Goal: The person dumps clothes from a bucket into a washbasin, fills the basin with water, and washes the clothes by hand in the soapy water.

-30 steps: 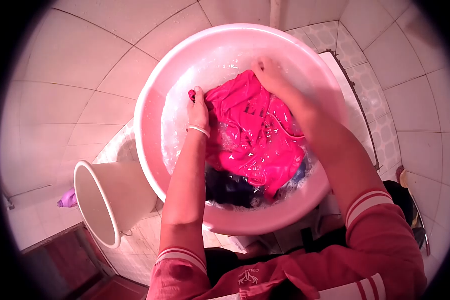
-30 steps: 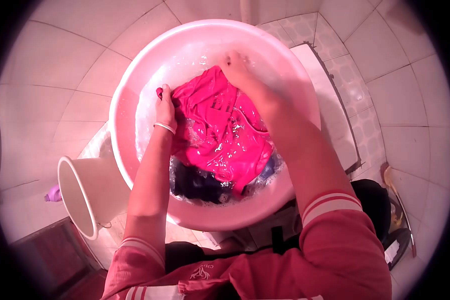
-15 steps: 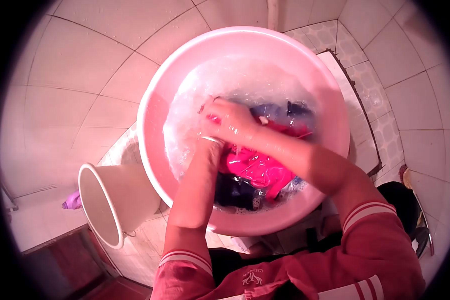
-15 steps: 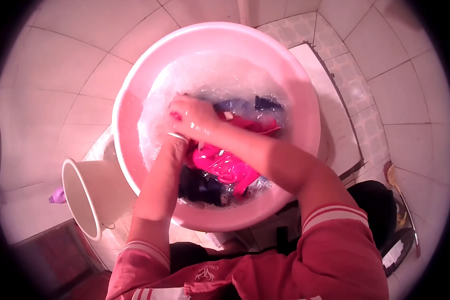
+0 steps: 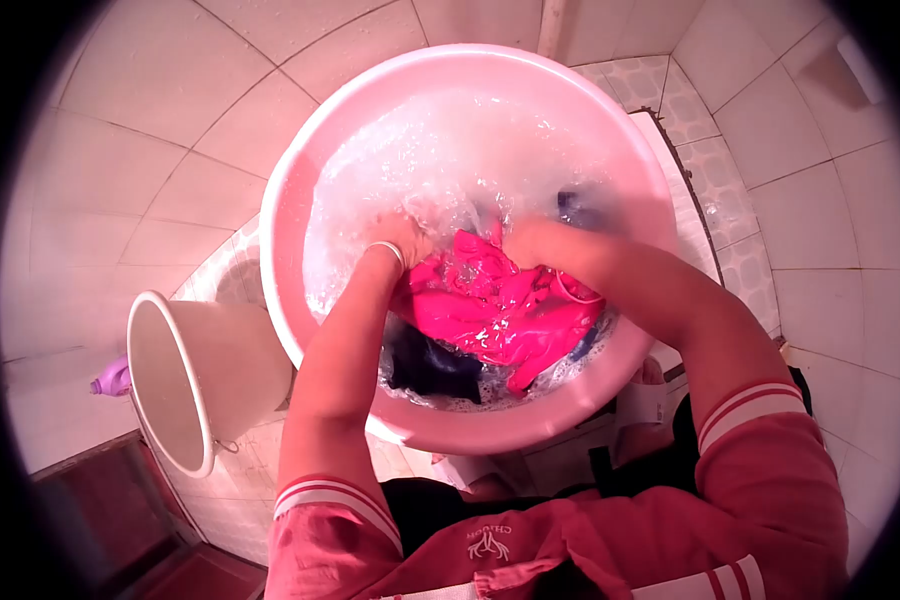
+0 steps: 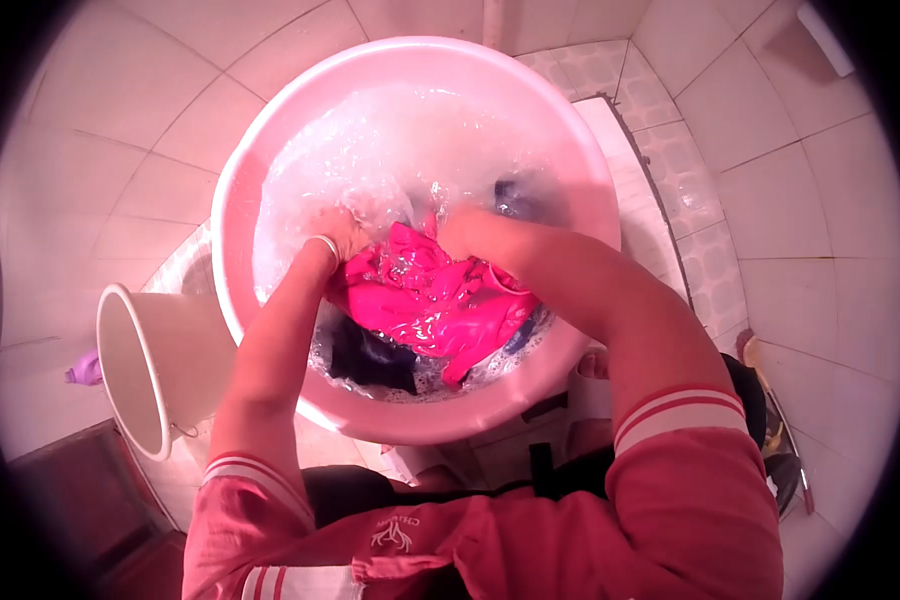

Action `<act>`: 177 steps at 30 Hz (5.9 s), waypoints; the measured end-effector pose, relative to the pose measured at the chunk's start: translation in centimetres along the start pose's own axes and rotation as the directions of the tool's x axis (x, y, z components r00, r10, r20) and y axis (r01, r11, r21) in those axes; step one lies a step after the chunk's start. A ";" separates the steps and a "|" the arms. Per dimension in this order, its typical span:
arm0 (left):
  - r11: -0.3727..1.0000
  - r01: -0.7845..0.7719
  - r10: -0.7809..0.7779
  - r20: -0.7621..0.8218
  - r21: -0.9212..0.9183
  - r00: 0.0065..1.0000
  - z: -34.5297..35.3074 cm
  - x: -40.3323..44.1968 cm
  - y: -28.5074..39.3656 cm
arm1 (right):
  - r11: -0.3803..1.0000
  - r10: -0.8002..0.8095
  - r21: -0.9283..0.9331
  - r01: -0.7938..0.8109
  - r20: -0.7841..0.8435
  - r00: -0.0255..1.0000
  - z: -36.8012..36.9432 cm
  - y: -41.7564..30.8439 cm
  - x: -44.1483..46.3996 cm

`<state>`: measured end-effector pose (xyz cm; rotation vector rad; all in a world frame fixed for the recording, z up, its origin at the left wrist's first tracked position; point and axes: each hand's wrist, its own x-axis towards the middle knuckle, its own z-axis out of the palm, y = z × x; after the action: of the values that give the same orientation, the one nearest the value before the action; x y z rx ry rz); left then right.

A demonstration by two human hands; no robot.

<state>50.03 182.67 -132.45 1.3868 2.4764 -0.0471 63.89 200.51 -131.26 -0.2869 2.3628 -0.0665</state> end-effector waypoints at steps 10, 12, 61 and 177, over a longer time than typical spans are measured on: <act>0.973 -0.141 0.227 0.620 -0.185 0.751 3.6 -6.0 3.5 | 0.740 0.294 0.638 -0.213 -0.022 0.956 5.3 -0.4 -3.8; 0.949 -0.003 0.226 0.677 -0.315 0.700 2.4 -7.3 4.6 | 0.852 0.132 0.489 -0.187 0.146 0.980 5.6 0.4 -3.4; -0.880 -0.195 -0.256 0.087 -0.433 0.963 5.4 -4.2 -9.6 | 0.789 0.154 0.330 0.518 -0.923 0.353 -10.0 -18.4 8.6; 0.771 0.212 -0.470 -0.312 -0.601 0.826 -0.4 -1.6 -5.3 | 0.787 0.370 0.590 0.183 -0.687 0.625 -6.0 0.7 5.9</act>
<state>46.28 178.56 -132.23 0.7230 2.7508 0.9332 55.50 199.64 -130.98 0.2839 3.0201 -1.1190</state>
